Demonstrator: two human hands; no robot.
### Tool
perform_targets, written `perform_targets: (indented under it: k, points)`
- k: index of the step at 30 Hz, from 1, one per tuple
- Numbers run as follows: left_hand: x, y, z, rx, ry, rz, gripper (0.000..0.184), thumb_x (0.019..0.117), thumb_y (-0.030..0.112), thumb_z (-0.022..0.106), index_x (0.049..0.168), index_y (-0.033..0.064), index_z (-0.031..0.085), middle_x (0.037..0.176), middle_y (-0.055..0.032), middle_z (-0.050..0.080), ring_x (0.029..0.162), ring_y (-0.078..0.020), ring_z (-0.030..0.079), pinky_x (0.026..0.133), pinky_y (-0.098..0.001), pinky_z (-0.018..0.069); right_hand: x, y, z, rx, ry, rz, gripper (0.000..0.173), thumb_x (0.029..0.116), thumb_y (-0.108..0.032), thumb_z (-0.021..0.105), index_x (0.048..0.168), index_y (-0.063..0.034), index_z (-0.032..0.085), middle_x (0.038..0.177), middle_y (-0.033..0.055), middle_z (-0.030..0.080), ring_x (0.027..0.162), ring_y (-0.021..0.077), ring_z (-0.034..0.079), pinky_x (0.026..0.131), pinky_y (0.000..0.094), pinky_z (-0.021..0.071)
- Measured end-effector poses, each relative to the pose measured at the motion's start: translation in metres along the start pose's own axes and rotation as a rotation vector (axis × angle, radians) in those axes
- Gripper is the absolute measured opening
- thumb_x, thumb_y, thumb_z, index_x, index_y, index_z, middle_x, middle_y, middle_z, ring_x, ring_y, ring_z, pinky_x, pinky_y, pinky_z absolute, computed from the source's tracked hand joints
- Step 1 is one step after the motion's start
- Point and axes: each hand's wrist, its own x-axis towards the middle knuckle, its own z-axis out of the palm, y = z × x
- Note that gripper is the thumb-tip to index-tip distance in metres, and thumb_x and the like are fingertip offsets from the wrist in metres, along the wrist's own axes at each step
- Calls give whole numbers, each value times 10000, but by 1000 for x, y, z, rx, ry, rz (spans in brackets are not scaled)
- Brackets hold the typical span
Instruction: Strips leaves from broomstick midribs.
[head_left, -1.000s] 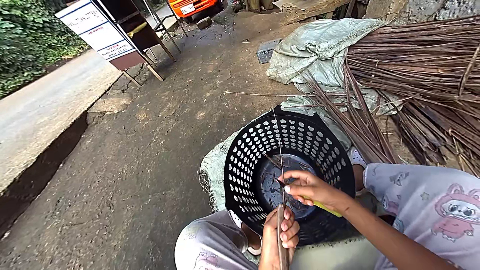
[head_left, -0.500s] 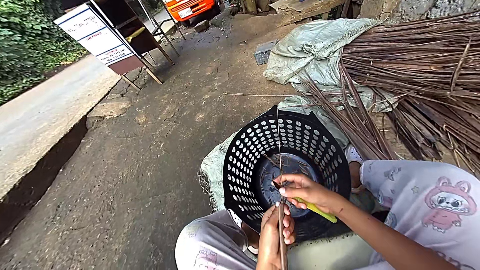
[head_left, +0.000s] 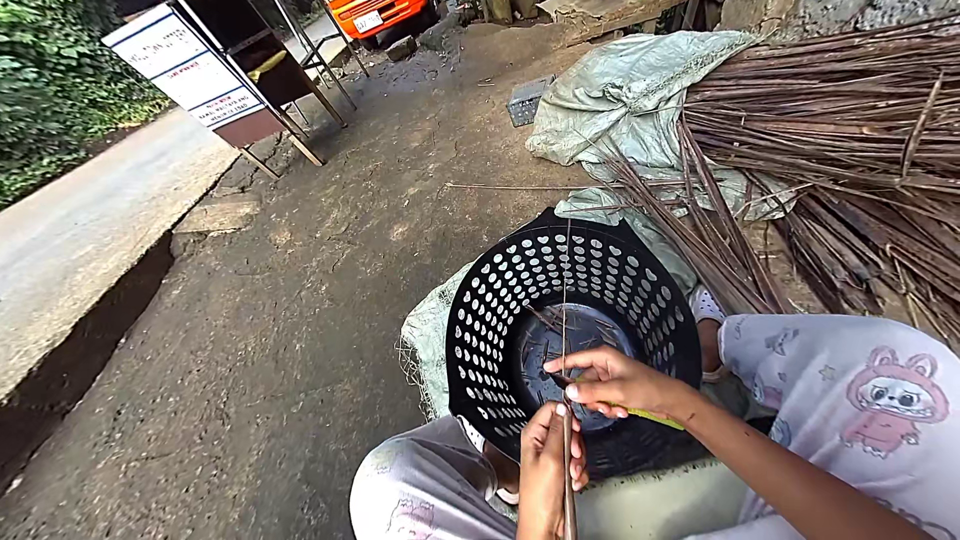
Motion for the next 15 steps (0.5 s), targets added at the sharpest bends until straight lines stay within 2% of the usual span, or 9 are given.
perform_targets:
  k: [3, 7, 9, 12, 15]
  points:
    - [1, 0, 0, 168, 51, 51, 345, 1051, -24, 277, 835, 74, 527, 522, 132, 474, 409, 96, 431, 419, -67, 370, 2, 1, 3, 4, 15, 13, 346, 962, 15, 523, 1300, 81, 556, 593, -133, 503, 467, -76, 407, 455, 106, 334]
    - [2, -12, 0, 656, 171, 331, 233, 999, -18, 472, 819, -82, 606, 556, 55, 473, 469, 77, 421, 482, -105, 371, 4, -1, 6, 27, 37, 56, 240, 974, 24, 523, 1207, 37, 578, 579, -135, 496, 456, -75, 407, 450, 102, 333]
    - [1, -18, -3, 831, 206, 452, 241, 973, 3, 509, 810, -119, 638, 549, -17, 492, 476, 18, 435, 496, -156, 383, 2, -2, 4, 19, 33, 76, 218, 974, 32, 527, 1185, 29, 582, 577, -130, 494, 459, -71, 412, 456, 105, 337]
    - [3, -20, -1, 1015, 249, 598, 236, 941, 2, 534, 784, -124, 659, 546, -109, 539, 462, -97, 501, 490, -231, 428, 1, -2, 7, 25, 57, 80, 177, 976, 34, 521, 1140, 23, 587, 568, -132, 489, 453, -74, 407, 450, 102, 332]
    - [3, -21, 0, 1123, 288, 714, 220, 910, -6, 551, 752, -113, 660, 548, -136, 558, 463, -147, 536, 485, -254, 449, 0, 0, 6, 10, 58, 66, 158, 977, 25, 520, 1118, 15, 588, 580, -132, 491, 463, -74, 409, 458, 102, 334]
